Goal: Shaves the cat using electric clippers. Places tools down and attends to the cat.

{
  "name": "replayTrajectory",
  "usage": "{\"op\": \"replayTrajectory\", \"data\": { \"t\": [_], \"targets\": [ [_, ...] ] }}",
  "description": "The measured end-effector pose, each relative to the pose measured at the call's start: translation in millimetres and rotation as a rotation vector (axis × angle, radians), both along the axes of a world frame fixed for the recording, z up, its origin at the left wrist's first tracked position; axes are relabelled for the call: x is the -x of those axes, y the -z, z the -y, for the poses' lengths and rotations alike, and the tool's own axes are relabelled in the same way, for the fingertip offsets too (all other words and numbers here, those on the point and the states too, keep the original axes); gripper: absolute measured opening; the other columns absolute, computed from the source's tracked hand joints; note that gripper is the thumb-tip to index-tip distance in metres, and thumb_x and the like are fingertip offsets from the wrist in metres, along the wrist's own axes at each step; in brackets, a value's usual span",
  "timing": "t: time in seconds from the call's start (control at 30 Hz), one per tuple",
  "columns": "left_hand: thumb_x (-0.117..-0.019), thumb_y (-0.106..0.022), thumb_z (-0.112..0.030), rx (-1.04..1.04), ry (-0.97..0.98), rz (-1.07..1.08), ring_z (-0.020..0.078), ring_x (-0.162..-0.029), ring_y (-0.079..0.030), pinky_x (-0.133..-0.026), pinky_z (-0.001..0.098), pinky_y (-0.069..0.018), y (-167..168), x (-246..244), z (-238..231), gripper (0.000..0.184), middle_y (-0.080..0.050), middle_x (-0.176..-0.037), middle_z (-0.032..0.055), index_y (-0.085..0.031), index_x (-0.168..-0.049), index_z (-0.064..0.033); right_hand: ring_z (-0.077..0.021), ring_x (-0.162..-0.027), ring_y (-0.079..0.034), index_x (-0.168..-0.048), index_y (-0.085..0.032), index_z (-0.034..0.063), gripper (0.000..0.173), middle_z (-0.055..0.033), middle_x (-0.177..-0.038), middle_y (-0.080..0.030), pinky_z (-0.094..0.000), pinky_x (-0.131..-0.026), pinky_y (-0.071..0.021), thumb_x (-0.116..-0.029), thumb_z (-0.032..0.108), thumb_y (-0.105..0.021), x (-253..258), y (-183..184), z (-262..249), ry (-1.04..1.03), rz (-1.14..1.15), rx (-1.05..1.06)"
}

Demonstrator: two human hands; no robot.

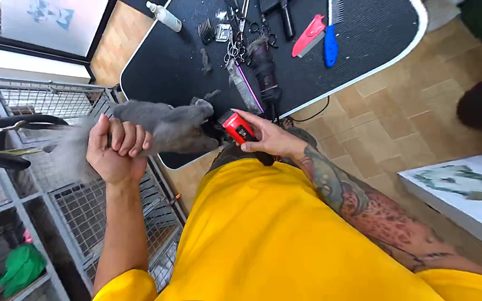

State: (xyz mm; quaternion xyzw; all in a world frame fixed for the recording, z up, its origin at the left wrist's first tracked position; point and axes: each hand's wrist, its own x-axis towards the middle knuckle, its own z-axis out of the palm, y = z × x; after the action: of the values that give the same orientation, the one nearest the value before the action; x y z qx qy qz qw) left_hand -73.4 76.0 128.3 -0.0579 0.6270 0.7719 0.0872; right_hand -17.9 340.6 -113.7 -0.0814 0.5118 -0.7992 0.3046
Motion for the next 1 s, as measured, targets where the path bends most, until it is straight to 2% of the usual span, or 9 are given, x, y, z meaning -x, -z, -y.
{"op": "replayTrajectory", "data": {
  "t": [0.03,0.1,0.17,0.23,0.33,0.43,0.6,1.0],
  "targets": [
    [-0.1099,-0.020,-0.038,-0.024,0.022,-0.005,0.0110,-0.040,-0.036,-0.044,0.0258,-0.0367,0.3,-2.0,4.6,0.059,-0.034,-0.046,-0.0040,-0.042,-0.060,-0.0177,-0.0197,-0.115,-0.068,-0.161,-0.036,0.0221,0.088,-0.0082,-0.139,-0.062,-0.0421,-0.097,-0.0590,-0.0840,0.019,-0.079,0.5,-7.5,4.5,0.024,-0.093,-0.162],
    [-0.1099,-0.019,-0.038,-0.059,0.066,-0.019,0.0110,-0.039,-0.034,-0.042,0.0249,-0.0334,1.9,-3.3,10.7,0.058,-0.033,-0.047,-0.0033,-0.042,-0.061,-0.0171,-0.0210,-0.106,-0.070,-0.152,-0.050,0.0240,0.070,-0.0065,-0.126,-0.069,-0.0502,-0.091,-0.0594,-0.0885,0.027,-0.077,0.5,-23.1,17.0,0.078,-0.279,-0.493],
    [-0.1100,-0.019,-0.037,-0.075,0.094,-0.033,0.0109,-0.038,-0.033,-0.041,0.0244,-0.0325,1.9,-4.9,10.8,0.058,-0.033,-0.047,-0.0032,-0.043,-0.061,-0.0167,-0.0254,-0.102,-0.071,-0.147,-0.053,0.0227,0.063,-0.0062,-0.120,-0.071,-0.0556,-0.084,-0.0586,-0.0887,0.029,-0.076,-3.3,-35.0,31.6,0.084,-0.469,-0.742],
    [-0.1099,-0.018,-0.036,-0.078,0.126,-0.045,0.0108,-0.038,-0.034,-0.041,0.0240,-0.0321,0.7,-9.2,10.7,0.058,-0.034,-0.047,-0.0033,-0.043,-0.061,-0.0166,-0.0278,-0.104,-0.070,-0.144,-0.057,0.0183,0.060,-0.0070,-0.120,-0.071,-0.0529,-0.083,-0.0578,-0.0869,0.025,-0.076,-11.7,-41.3,47.4,0.111,-0.666,-0.868],
    [-0.1095,-0.020,-0.034,-0.098,0.173,-0.055,0.0105,-0.039,-0.034,-0.041,0.0237,-0.0313,1.0,-13.1,14.6,0.056,-0.034,-0.047,-0.0035,-0.043,-0.062,-0.0167,-0.0309,-0.101,-0.069,-0.141,-0.061,0.0156,0.059,-0.0105,-0.114,-0.071,-0.0494,-0.080,-0.0569,-0.0854,0.023,-0.077,-18.8,-45.8,67.5,0.160,-0.825,-0.942],
    [-0.1095,-0.022,-0.033,-0.123,0.213,-0.063,0.0100,-0.039,-0.034,-0.041,0.0234,-0.0307,1.8,-14.2,18.2,0.055,-0.035,-0.048,-0.0040,-0.045,-0.062,-0.0162,-0.0314,-0.094,-0.067,-0.141,-0.062,0.0155,0.056,-0.0113,-0.107,-0.069,-0.0475,-0.073,-0.0548,-0.0862,0.019,-0.073,-20.8,-52.7,81.8,0.185,-0.853,-0.992],
    [-0.1092,-0.024,-0.033,-0.164,0.259,-0.073,0.0104,-0.040,-0.035,-0.042,0.0240,-0.0320,4.0,-18.5,22.9,0.053,-0.036,-0.048,-0.0036,-0.046,-0.064,-0.0153,-0.0333,-0.090,-0.066,-0.139,-0.063,0.0155,0.048,-0.0133,-0.103,-0.067,-0.0476,-0.070,-0.0525,-0.0916,0.017,-0.067,-22.4,-61.7,94.6,0.195,-0.887,-1.051],
    [-0.1089,-0.024,-0.034,-0.249,0.250,-0.085,0.0097,-0.040,-0.035,-0.043,0.0239,-0.0316,7.0,-16.4,32.6,0.054,-0.035,-0.048,-0.0042,-0.047,-0.064,-0.0150,-0.0349,-0.091,-0.067,-0.140,-0.061,0.0132,0.053,-0.0153,-0.104,-0.068,-0.0483,-0.068,-0.0534,-0.0876,0.017,-0.069,-28.4,-83.8,102.4,0.188,-0.843,-1.149]
  ]
}}
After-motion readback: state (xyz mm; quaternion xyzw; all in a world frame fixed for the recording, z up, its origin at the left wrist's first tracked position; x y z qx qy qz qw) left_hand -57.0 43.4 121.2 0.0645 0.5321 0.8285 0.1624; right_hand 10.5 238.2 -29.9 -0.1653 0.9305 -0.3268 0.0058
